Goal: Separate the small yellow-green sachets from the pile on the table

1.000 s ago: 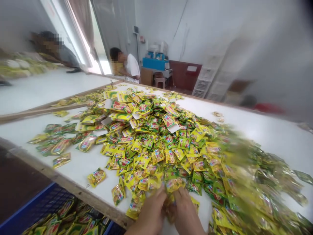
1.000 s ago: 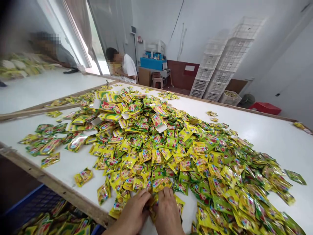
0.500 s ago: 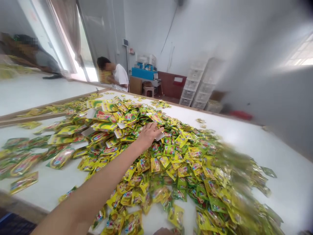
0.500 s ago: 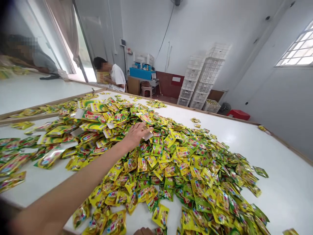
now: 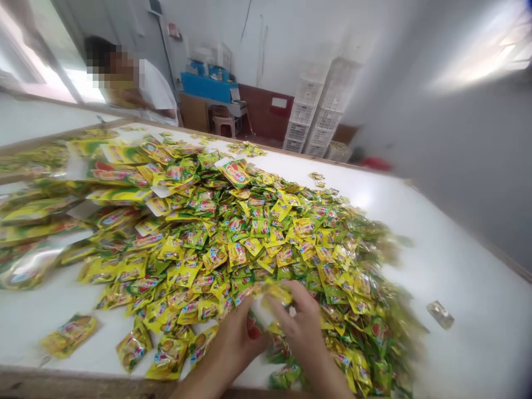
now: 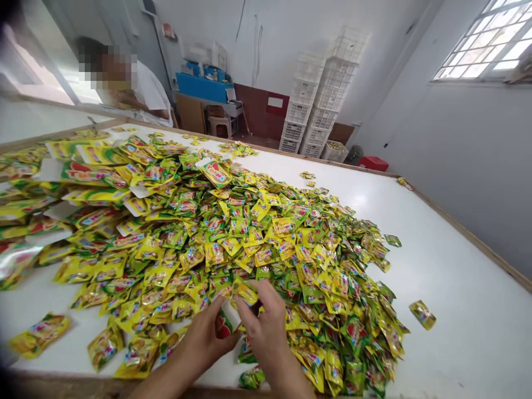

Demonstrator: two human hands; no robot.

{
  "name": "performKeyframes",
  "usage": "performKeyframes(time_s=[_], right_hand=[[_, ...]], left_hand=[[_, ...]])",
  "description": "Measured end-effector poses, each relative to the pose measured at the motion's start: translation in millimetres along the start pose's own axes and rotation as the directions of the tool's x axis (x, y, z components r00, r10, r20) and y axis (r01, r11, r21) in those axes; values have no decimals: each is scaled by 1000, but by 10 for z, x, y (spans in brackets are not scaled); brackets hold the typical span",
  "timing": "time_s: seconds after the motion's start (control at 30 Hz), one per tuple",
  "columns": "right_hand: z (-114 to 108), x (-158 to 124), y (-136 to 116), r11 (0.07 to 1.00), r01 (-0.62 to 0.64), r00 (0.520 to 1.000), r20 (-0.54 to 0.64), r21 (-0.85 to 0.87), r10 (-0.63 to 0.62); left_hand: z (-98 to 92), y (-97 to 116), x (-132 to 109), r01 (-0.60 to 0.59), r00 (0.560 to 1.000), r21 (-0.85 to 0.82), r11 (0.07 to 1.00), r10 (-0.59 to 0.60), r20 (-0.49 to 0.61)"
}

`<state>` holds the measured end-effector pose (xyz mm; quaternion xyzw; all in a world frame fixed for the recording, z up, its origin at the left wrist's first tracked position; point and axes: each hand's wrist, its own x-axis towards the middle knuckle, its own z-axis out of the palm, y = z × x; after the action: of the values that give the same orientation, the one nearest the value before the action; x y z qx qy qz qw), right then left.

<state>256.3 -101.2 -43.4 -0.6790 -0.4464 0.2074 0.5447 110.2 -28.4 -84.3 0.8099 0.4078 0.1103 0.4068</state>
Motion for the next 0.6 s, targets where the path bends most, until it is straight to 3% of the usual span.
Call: performKeyframes(time_s=[0.1, 0.23, 0.3, 0.4, 0.47, 0.53, 0.6], right_hand=[[113, -35, 90, 985, 87, 980, 188, -150, -58], [70, -31, 64, 959, 106, 911, 413, -261, 12], [-19, 35, -19, 949, 140, 838, 545, -283, 38], [-123, 156, -124, 952, 185, 718, 695, -245, 40], [-126, 213, -124, 960, 142, 739, 671, -240, 58], [-78, 215, -83, 966, 78, 823, 562, -245, 76], [-5, 136, -44, 971, 83, 865, 500, -224, 42]], left_hand=[[181, -37, -50, 62, 987, -1, 998, -62, -147], [214, 22, -103, 9, 974, -20, 1000, -14, -227], [221, 54, -155, 28, 974, -61, 998, -40, -221], [181, 49, -209, 104, 989, -245, 964, -125, -74], [125, 2, -217, 103, 994, -413, 905, -106, 15], [77, -48, -243, 72, 997, -579, 812, -71, 25], [51, -72, -330, 77, 996, -689, 721, -87, 21]])
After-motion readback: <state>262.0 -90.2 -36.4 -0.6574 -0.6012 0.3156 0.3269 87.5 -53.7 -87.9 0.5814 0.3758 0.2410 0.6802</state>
